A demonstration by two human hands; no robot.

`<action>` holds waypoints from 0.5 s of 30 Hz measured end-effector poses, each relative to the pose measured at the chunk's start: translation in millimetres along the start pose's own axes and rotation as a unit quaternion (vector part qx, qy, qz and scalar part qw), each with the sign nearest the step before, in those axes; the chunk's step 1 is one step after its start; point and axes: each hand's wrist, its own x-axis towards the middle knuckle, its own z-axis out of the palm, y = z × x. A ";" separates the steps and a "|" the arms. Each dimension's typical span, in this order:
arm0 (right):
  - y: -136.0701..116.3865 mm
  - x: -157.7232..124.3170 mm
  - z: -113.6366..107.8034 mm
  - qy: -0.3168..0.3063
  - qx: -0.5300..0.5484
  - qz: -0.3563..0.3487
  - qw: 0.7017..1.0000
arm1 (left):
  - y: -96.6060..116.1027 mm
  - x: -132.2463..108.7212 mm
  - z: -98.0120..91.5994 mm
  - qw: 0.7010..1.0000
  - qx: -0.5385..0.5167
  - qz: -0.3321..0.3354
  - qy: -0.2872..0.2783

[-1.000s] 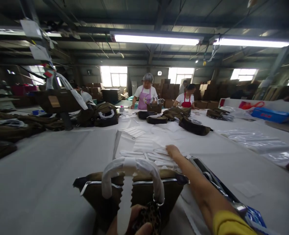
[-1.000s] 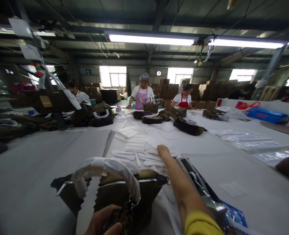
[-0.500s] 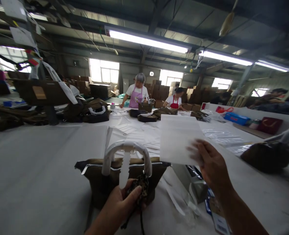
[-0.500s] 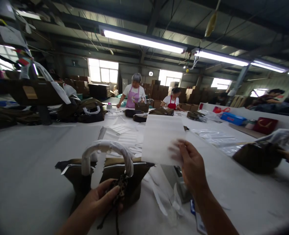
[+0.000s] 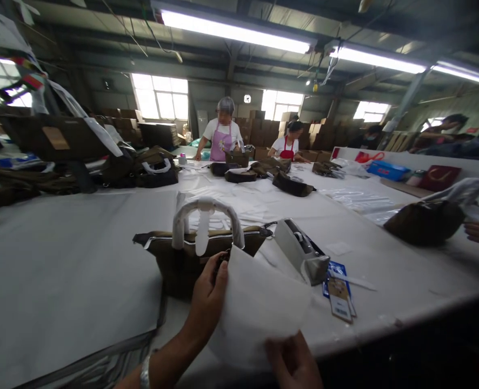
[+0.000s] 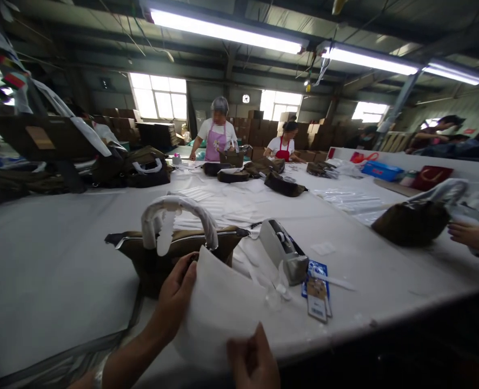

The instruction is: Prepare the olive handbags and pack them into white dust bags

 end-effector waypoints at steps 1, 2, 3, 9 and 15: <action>-7.0 2.2 -1.7 -0.029 0.008 -0.017 0.999 | -4.1 -0.2 1.2 1.000 0.013 0.021 0.004; -15.3 5.5 -4.0 -0.057 0.020 -0.035 0.998 | -7.0 -0.4 2.2 0.999 0.023 0.036 0.004; -23.8 9.6 -6.7 -0.077 0.031 -0.051 0.995 | -8.7 -0.6 3.0 0.999 0.031 0.045 0.003; -42.6 33.7 -18.4 -0.135 -0.014 0.014 0.991 | -1.4 1.8 -2.3 0.996 0.066 0.044 -0.033; -30.8 58.5 -37.0 -0.177 0.061 0.092 0.978 | 21.8 13.9 -22.7 0.983 -0.048 -0.117 -0.133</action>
